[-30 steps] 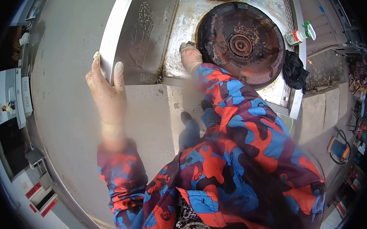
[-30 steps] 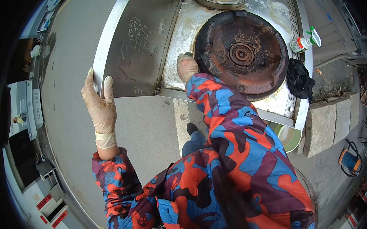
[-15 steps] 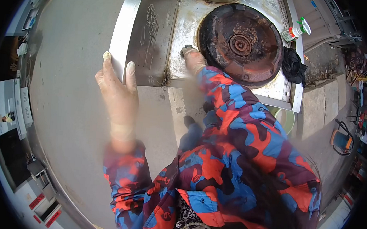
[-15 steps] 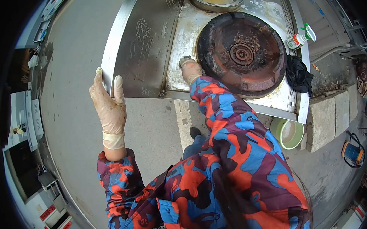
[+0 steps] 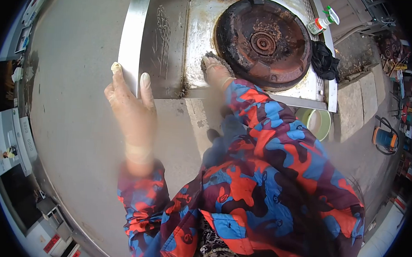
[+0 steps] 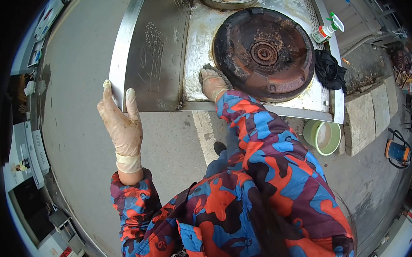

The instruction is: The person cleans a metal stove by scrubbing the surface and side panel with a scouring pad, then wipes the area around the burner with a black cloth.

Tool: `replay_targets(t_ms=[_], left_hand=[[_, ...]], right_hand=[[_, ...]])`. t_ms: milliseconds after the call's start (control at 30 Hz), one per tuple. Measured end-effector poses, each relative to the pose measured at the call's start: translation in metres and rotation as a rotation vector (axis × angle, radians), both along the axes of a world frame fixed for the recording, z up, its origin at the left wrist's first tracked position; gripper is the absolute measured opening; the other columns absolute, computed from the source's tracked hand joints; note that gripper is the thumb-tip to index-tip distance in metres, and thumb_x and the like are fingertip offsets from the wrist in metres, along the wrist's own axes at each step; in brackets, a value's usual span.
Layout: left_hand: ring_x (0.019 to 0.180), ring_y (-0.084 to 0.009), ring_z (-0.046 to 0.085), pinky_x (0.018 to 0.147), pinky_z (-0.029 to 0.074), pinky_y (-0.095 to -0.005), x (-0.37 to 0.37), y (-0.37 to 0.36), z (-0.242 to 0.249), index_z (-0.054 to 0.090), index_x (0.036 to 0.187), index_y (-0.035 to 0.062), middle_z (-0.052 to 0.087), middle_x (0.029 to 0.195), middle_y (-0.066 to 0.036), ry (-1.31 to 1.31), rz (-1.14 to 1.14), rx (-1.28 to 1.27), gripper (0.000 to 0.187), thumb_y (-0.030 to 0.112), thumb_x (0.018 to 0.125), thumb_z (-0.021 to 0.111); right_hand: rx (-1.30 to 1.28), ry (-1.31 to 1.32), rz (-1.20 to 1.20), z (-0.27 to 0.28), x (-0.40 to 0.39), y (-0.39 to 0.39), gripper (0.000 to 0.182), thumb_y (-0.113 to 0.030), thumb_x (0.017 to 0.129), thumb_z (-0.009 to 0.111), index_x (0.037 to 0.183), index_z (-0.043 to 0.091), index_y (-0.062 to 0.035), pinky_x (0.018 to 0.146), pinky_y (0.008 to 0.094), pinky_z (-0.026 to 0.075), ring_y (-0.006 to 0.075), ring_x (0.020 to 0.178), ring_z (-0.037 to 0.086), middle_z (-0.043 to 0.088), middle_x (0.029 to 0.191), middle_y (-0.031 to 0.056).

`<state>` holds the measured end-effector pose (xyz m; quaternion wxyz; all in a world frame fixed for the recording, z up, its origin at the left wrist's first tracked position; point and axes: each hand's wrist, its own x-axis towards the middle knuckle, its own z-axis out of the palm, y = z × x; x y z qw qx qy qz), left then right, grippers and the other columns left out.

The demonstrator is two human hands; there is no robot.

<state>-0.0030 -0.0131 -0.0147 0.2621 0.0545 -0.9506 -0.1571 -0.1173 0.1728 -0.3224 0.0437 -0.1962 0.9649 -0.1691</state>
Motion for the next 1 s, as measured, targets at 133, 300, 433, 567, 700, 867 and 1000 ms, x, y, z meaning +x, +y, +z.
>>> replay_targets(t_ms=[133, 300, 433, 567, 700, 867, 1000], left_hand=[[0.102, -0.0280, 0.052, 0.088, 0.046, -0.0390, -0.002, -0.004, 0.002, 0.038, 0.139, -0.0022, 0.051, 0.108, -0.017, -0.025, -0.005, -0.072, 0.055, 0.026, 0.096, 0.059], [0.103, -0.0271, 0.051, 0.086, 0.050, -0.0360, 0.002, -0.004, 0.000, 0.036, 0.142, -0.0001, 0.048, 0.112, -0.017, -0.120, 0.043, -0.048, 0.057, 0.026, 0.096, 0.059], [0.105, -0.0272, 0.051, 0.087, 0.051, -0.0355, 0.003, -0.002, 0.002, 0.035, 0.143, 0.0011, 0.046, 0.115, -0.017, -0.101, 0.027, -0.020, 0.057, 0.023, 0.096, 0.059], [0.110, -0.0274, 0.050, 0.089, 0.050, -0.0356, 0.003, 0.002, 0.006, 0.033, 0.144, 0.0016, 0.045, 0.118, -0.017, -0.142, 0.029, 0.037, 0.058, 0.018, 0.096, 0.060], [0.115, -0.0292, 0.048, 0.095, 0.045, -0.0383, 0.003, 0.003, 0.010, 0.032, 0.145, 0.0017, 0.045, 0.123, -0.018, -0.189, 0.058, 0.026, 0.059, 0.016, 0.095, 0.060], [0.117, -0.0321, 0.047, 0.101, 0.038, -0.0423, 0.003, 0.009, 0.017, 0.032, 0.144, 0.0005, 0.046, 0.127, -0.020, -0.210, 0.060, 0.042, 0.058, 0.014, 0.095, 0.060], [0.117, -0.0317, 0.047, 0.101, 0.038, -0.0422, 0.002, 0.008, 0.017, 0.033, 0.144, 0.0002, 0.046, 0.128, -0.020, -0.191, 0.041, 0.048, 0.057, 0.015, 0.095, 0.059]], right_hand=[[-0.001, -0.301, 0.037, 0.040, 0.020, 0.015, 0.052, -0.021, 0.092, 0.046, 0.141, 0.039, -0.0052, 0.108, 0.0389, 0.036, 0.0322, 0.129, 0.047, 0.048, 0.139, 0.0187], [0.062, -0.436, 0.038, 0.031, 0.046, 0.040, 0.062, -0.027, 0.091, 0.049, 0.143, 0.031, 0.0027, 0.109, 0.0391, 0.034, 0.0341, 0.130, 0.045, 0.046, 0.138, 0.0243], [-0.082, -0.269, -0.020, 0.019, 0.015, 0.005, 0.072, -0.025, 0.087, 0.054, 0.145, 0.025, 0.0045, 0.114, 0.0406, 0.026, 0.0373, 0.138, 0.032, 0.033, 0.146, 0.0258], [-0.149, -0.157, -0.241, 0.020, -0.046, -0.039, 0.072, -0.022, 0.085, 0.054, 0.146, 0.024, 0.0035, 0.115, 0.0414, 0.026, 0.0385, 0.137, 0.031, 0.033, 0.146, 0.0248], [-0.178, -0.259, -0.366, 0.020, -0.153, -0.055, 0.075, -0.023, 0.086, 0.056, 0.147, 0.021, 0.0027, 0.115, 0.0413, 0.026, 0.0390, 0.139, 0.029, 0.032, 0.147, 0.0266], [-0.274, -0.213, -0.399, 0.022, -0.171, -0.052, 0.076, -0.024, 0.089, 0.057, 0.149, 0.018, 0.0021, 0.115, 0.0412, 0.025, 0.0415, 0.138, 0.028, 0.030, 0.148, 0.0278], [-0.285, -0.365, -0.286, 0.056, -0.038, -0.048, 0.081, -0.019, 0.086, 0.057, 0.149, 0.012, 0.0053, 0.118, 0.0436, 0.017, 0.0421, 0.140, 0.022, 0.025, 0.149, 0.0298]])
